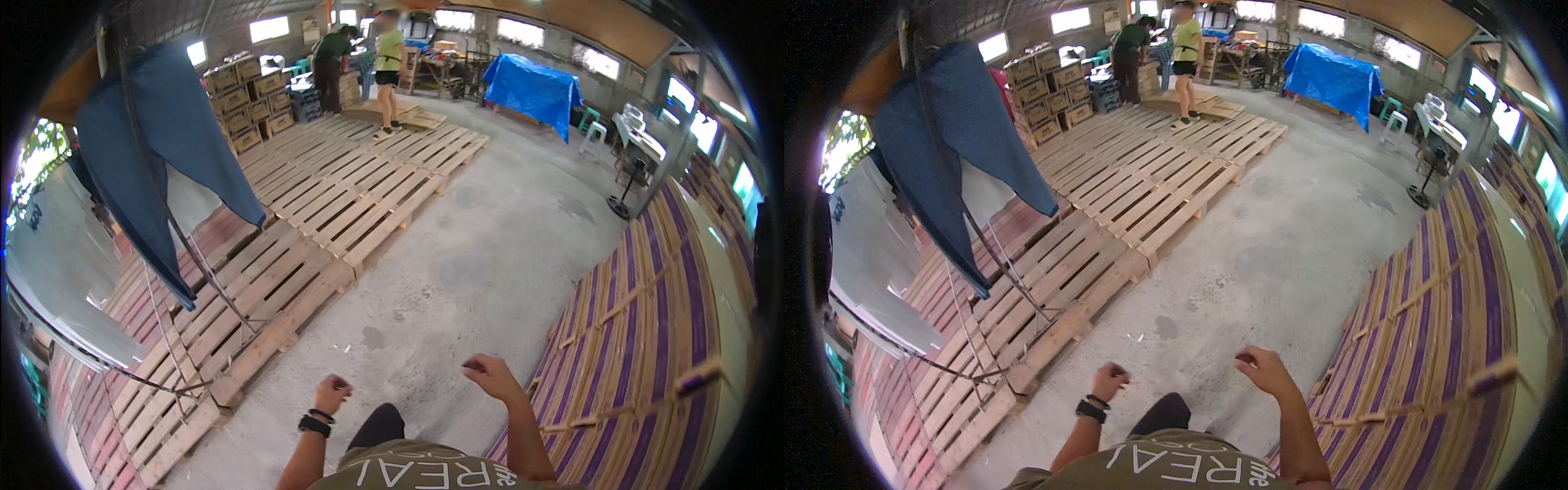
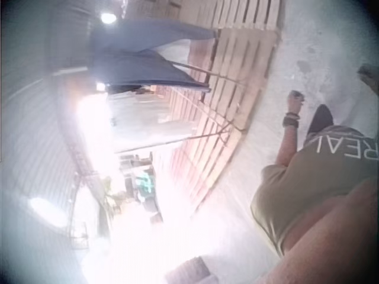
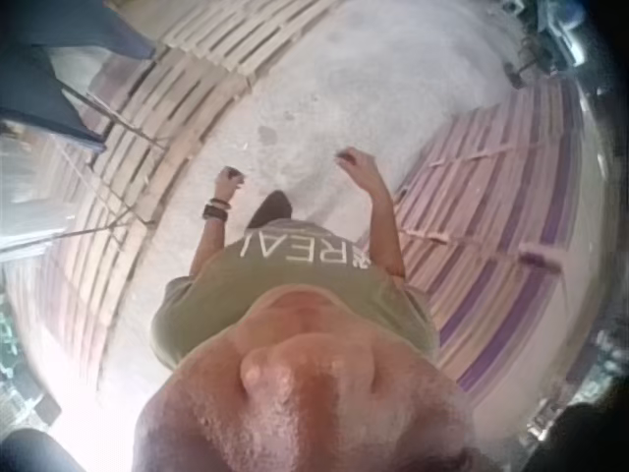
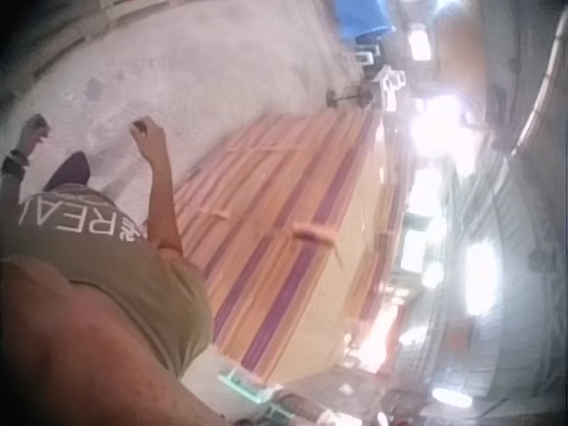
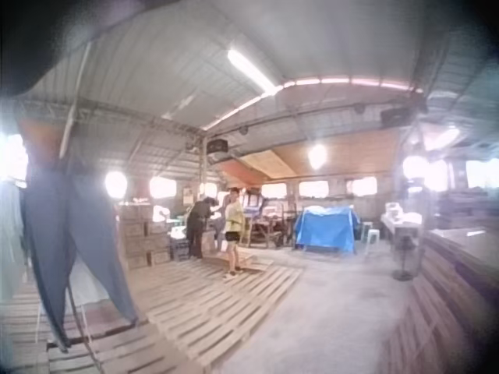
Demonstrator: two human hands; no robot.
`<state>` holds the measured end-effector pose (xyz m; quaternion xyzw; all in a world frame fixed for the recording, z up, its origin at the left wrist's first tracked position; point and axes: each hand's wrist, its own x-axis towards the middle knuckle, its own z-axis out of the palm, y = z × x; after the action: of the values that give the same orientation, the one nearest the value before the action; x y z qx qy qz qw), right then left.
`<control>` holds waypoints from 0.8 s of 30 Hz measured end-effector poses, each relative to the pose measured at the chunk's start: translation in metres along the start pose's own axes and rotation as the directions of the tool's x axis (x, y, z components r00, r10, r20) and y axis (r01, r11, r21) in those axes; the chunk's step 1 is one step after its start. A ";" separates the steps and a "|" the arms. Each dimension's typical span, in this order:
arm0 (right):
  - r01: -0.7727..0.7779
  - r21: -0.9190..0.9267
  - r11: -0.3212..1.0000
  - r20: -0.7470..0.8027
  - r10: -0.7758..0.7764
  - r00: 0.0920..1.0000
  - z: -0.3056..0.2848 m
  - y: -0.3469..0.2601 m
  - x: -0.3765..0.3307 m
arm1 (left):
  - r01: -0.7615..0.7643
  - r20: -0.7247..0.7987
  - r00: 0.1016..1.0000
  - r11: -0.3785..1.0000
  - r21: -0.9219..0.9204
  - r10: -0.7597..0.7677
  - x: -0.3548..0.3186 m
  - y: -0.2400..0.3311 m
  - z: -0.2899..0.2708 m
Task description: The person takes illustration boards from a pallet, walks to a packing station, and wraps a stack of boards in brown paper, securing it with tape using a dispenser.
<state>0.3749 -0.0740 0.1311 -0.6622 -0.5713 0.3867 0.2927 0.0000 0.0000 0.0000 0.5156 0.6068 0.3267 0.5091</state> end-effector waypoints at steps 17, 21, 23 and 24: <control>-0.877 0.389 0.282 0.207 0.901 0.381 -0.092 0.323 0.352 | -0.404 0.373 0.870 0.900 0.165 0.322 0.617 0.273 0.192; -0.882 0.366 0.298 0.176 0.908 0.380 -0.153 0.355 0.464 | -0.428 0.408 0.879 0.790 0.440 0.249 0.741 0.302 0.244; -0.883 0.301 0.361 0.144 0.898 0.416 -0.185 0.364 0.539 | -0.328 0.373 0.919 0.764 0.555 0.123 0.811 0.257 0.259; -0.880 0.198 0.431 0.154 0.873 0.462 -0.191 0.369 0.574 | -0.228 0.338 0.941 0.750 0.621 0.006 0.835 0.221 0.250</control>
<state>0.7602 0.4352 -0.1756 -0.8141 -0.0957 0.5596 0.1222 0.3454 0.8247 -0.0984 0.7430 0.5591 0.0402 0.3657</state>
